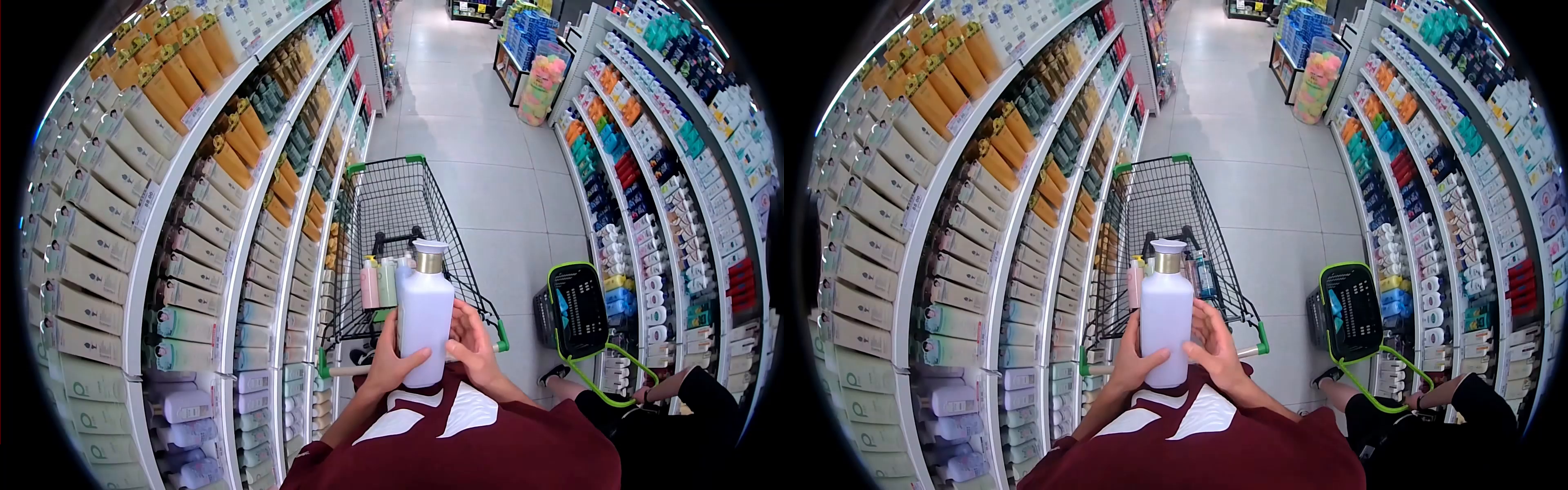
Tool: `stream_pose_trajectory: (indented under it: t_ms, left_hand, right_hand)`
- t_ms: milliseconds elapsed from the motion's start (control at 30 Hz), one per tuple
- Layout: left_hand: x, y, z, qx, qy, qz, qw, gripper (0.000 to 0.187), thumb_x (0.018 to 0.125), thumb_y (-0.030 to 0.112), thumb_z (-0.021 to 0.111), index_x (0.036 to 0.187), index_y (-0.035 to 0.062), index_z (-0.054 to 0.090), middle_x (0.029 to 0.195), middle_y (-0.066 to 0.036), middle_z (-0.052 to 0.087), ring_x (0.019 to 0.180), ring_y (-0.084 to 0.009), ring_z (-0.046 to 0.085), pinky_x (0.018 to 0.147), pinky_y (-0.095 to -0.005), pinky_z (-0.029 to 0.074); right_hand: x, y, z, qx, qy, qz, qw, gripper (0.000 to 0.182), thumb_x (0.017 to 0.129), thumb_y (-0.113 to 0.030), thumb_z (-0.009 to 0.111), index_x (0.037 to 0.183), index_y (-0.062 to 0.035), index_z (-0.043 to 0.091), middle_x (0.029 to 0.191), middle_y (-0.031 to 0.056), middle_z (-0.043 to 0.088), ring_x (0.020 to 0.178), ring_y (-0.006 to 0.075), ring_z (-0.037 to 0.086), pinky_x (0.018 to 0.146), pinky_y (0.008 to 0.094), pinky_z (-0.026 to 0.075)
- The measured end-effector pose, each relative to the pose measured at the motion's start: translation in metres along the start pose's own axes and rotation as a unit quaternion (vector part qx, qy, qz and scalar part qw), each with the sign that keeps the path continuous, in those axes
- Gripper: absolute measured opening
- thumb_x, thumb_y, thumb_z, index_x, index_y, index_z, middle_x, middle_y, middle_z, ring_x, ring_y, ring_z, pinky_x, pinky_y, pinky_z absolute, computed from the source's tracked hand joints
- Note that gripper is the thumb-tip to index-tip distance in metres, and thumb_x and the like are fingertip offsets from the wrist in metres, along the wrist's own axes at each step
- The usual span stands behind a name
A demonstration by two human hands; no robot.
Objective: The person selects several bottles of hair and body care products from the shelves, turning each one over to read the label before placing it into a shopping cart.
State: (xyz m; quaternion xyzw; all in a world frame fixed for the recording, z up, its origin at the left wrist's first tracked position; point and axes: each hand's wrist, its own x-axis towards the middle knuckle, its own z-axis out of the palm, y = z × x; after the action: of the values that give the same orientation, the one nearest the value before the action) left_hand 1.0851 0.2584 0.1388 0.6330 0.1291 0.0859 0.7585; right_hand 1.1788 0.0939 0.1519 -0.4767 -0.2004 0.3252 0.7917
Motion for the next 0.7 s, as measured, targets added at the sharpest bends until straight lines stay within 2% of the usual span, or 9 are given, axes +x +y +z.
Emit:
stream_pose_trajectory:
  t_ms: [100,133,167,233,267,333,400,600,700]
  left_hand:
    - [-0.009,-0.022,-0.013,-0.141,-0.079,-0.093,0.982,0.089,0.079,0.026,0.076,0.150,-0.0002,0.028,0.136,-0.014,0.049,0.123,-0.0229,0.052,0.104,-0.0377,0.043]
    - [-0.012,-0.029,-0.015,-0.165,-0.127,-0.118,0.971,0.089,0.081,0.036,0.071,0.150,0.0000,0.028,0.137,-0.015,0.049,0.124,-0.0227,0.052,0.105,-0.0381,0.043]
    - [-0.014,-0.027,-0.011,-0.165,-0.126,-0.117,0.971,0.089,0.081,0.036,0.071,0.150,0.0000,0.028,0.137,-0.015,0.049,0.124,-0.0227,0.052,0.105,-0.0381,0.043]
    - [-0.017,-0.023,0.001,-0.279,-0.183,-0.144,0.932,0.091,0.082,0.042,0.069,0.150,-0.0016,0.028,0.136,-0.016,0.049,0.124,-0.0240,0.052,0.105,-0.0387,0.044]
    - [-0.018,-0.024,0.005,-0.278,-0.194,-0.142,0.930,0.092,0.082,0.048,0.066,0.148,-0.0030,0.028,0.137,-0.018,0.049,0.123,-0.0252,0.053,0.104,-0.0390,0.045]
    - [-0.014,-0.029,0.001,-0.283,-0.210,-0.159,0.922,0.091,0.082,0.050,0.066,0.147,-0.0033,0.031,0.136,-0.018,0.050,0.123,-0.0257,0.054,0.104,-0.0390,0.045]
    - [-0.013,-0.029,0.001,-0.285,-0.227,-0.174,0.915,0.091,0.082,0.052,0.066,0.146,-0.0036,0.033,0.136,-0.018,0.052,0.123,-0.0262,0.055,0.105,-0.0390,0.045]
    - [-0.012,-0.021,0.008,-0.274,-0.129,-0.236,0.924,0.080,0.092,0.043,0.063,0.148,-0.0028,0.031,0.133,-0.015,0.052,0.120,-0.0216,0.055,0.102,-0.0353,0.046]
    - [-0.007,-0.017,0.012,-0.243,-0.080,-0.160,0.953,0.072,0.093,0.032,0.067,0.147,-0.0014,0.035,0.130,-0.012,0.056,0.117,-0.0185,0.057,0.101,-0.0334,0.046]
  right_hand:
    - [0.004,0.017,-0.013,0.062,0.046,-0.007,0.997,0.079,0.085,-0.009,0.071,0.150,-0.0013,0.028,0.146,0.0130,0.043,0.137,0.0220,0.041,0.113,0.0349,0.030]
    - [0.009,0.012,-0.004,0.095,0.056,-0.019,0.994,0.079,0.084,-0.019,0.076,0.147,-0.0006,0.032,0.142,0.0131,0.048,0.129,0.0220,0.050,0.108,0.0354,0.038]
    - [0.009,0.021,-0.012,0.094,0.055,-0.019,0.994,0.079,0.084,-0.019,0.076,0.147,-0.0006,0.032,0.142,0.0131,0.048,0.129,0.0220,0.050,0.108,0.0354,0.038]
    - [0.009,0.037,-0.023,0.223,-0.096,0.069,0.968,0.095,0.078,-0.044,0.081,0.148,-0.0012,0.033,0.145,0.0182,0.046,0.129,0.0236,0.050,0.107,0.0393,0.043]
    - [0.012,0.032,-0.021,0.223,-0.097,0.070,0.968,0.095,0.078,-0.044,0.081,0.148,-0.0012,0.033,0.145,0.0182,0.046,0.129,0.0236,0.050,0.107,0.0393,0.043]
    - [0.017,0.017,-0.012,0.206,-0.115,0.056,0.970,0.089,0.076,-0.045,0.083,0.140,0.0003,0.041,0.127,0.0134,0.060,0.111,0.0223,0.063,0.091,0.0370,0.055]
    - [0.010,0.034,-0.022,0.207,-0.085,0.062,0.973,0.086,0.077,-0.044,0.082,0.139,0.0003,0.043,0.124,0.0130,0.061,0.110,0.0219,0.064,0.090,0.0367,0.055]
    - [0.012,0.039,-0.018,0.152,0.044,0.023,0.987,0.067,0.084,-0.034,0.076,0.133,0.0005,0.046,0.113,0.0108,0.064,0.101,0.0189,0.065,0.085,0.0344,0.055]
    - [0.018,0.038,-0.017,0.068,0.113,0.008,0.991,0.058,0.087,-0.027,0.072,0.132,0.0005,0.047,0.111,0.0099,0.063,0.098,0.0169,0.064,0.084,0.0330,0.053]
